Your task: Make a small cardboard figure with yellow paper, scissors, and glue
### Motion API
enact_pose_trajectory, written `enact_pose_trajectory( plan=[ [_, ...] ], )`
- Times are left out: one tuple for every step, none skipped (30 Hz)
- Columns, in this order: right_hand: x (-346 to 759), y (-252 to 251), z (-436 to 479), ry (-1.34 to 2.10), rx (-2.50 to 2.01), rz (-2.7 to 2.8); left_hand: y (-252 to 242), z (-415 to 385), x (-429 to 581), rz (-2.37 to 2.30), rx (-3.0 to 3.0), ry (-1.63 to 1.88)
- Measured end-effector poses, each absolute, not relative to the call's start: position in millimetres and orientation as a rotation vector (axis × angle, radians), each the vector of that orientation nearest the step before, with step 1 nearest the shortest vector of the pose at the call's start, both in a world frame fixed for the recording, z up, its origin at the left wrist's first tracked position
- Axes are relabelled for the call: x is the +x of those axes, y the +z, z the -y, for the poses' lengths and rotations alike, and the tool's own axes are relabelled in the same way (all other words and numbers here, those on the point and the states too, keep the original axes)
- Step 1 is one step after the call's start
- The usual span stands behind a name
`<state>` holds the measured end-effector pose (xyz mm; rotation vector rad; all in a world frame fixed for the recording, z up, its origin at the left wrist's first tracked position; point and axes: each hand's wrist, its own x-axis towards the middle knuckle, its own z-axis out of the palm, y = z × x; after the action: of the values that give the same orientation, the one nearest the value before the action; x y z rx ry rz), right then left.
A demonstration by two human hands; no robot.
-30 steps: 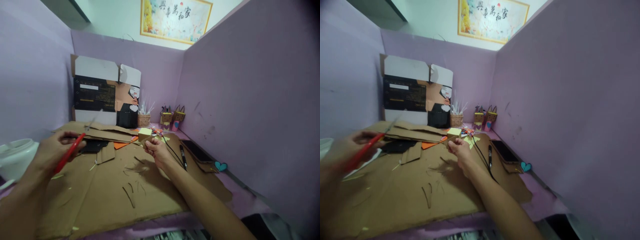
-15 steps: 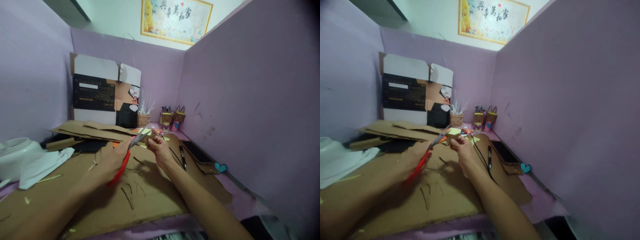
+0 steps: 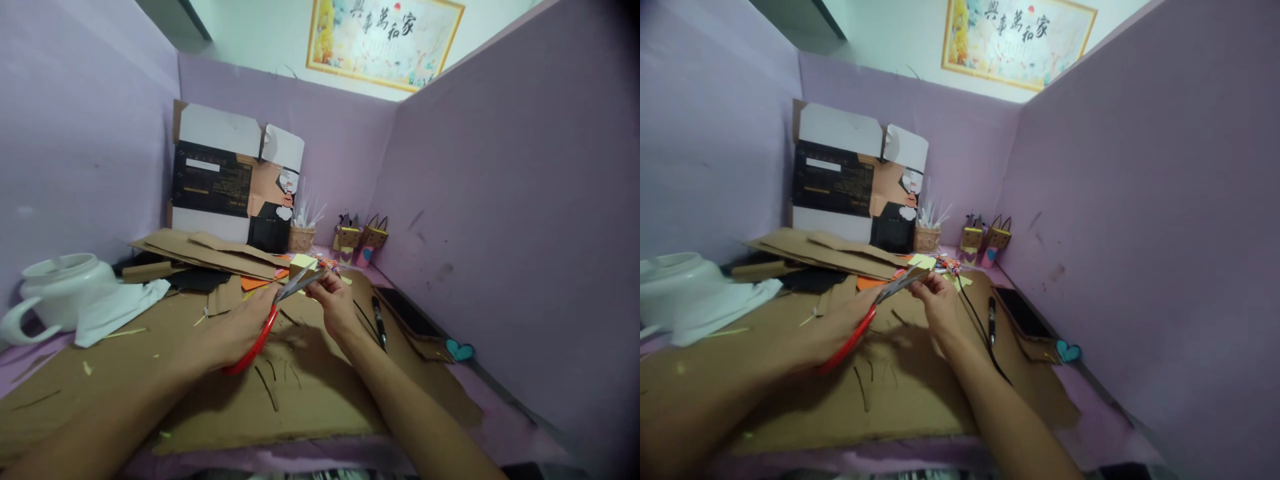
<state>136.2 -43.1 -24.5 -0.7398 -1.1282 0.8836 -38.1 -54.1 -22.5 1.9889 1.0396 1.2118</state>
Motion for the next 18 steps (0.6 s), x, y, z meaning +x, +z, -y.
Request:
enact_pose_trajectory(
  plan=[
    [136, -25, 43, 0.877, -0.742, 1.134, -24, 53, -38, -1.032, 2.009, 1.195],
    [136, -25, 44, 0.874, -0.742, 1.139, -26, 52, -38, -1.023, 2.027, 1.181],
    [136, -25, 44, 0.871, -0.742, 1.144, -28, 50, -39, -1.028, 2.028, 1.179],
    [136, -25, 44, 0.866, -0.741, 1.148, -29, 49, -39, -1.044, 2.016, 1.192],
    [136, -26, 44, 0.859, -0.74, 1.152, -31, 47, -39, -1.061, 2.001, 1.212],
    [136, -26, 44, 0.85, -0.739, 1.157, -32, 46, -39, -1.069, 1.996, 1.221],
    [136, -26, 44, 0.841, -0.738, 1.162, -34, 45, -38, -1.068, 2.001, 1.22],
    [136, -26, 44, 0.836, -0.732, 1.165, -35, 44, -38, -1.067, 2.008, 1.221],
    [137, -26, 44, 0.833, -0.727, 1.167, -35, 43, -37, -1.069, 2.015, 1.226],
    [136, -25, 45, 0.833, -0.724, 1.167, -35, 43, -37, -1.074, 2.025, 1.223],
    [136, -25, 45, 0.835, -0.724, 1.164, -35, 43, -37, -1.081, 2.041, 1.208],
    [136, -25, 45, 0.838, -0.724, 1.158, -34, 43, -37, -1.089, 2.068, 1.178],
    [136, -25, 45, 0.842, -0.725, 1.153, -33, 44, -38, -1.099, 2.106, 1.134],
    [136, -25, 45, 0.846, -0.723, 1.149, -32, 45, -38, -1.11, 2.155, 1.072],
    [136, -25, 45, 0.849, -0.719, 1.147, -30, 46, -39, -1.12, 2.208, 1.005],
    [136, -25, 45, 0.853, -0.713, 1.147, -29, 46, -40, -1.133, 2.256, 0.948],
    [135, -25, 45, 0.857, -0.708, 1.15, -28, 46, -40, -1.15, 2.298, 0.907],
    [135, -25, 45, 0.859, -0.705, 1.154, -28, 46, -41, -1.164, 2.332, 0.878]
  ],
)
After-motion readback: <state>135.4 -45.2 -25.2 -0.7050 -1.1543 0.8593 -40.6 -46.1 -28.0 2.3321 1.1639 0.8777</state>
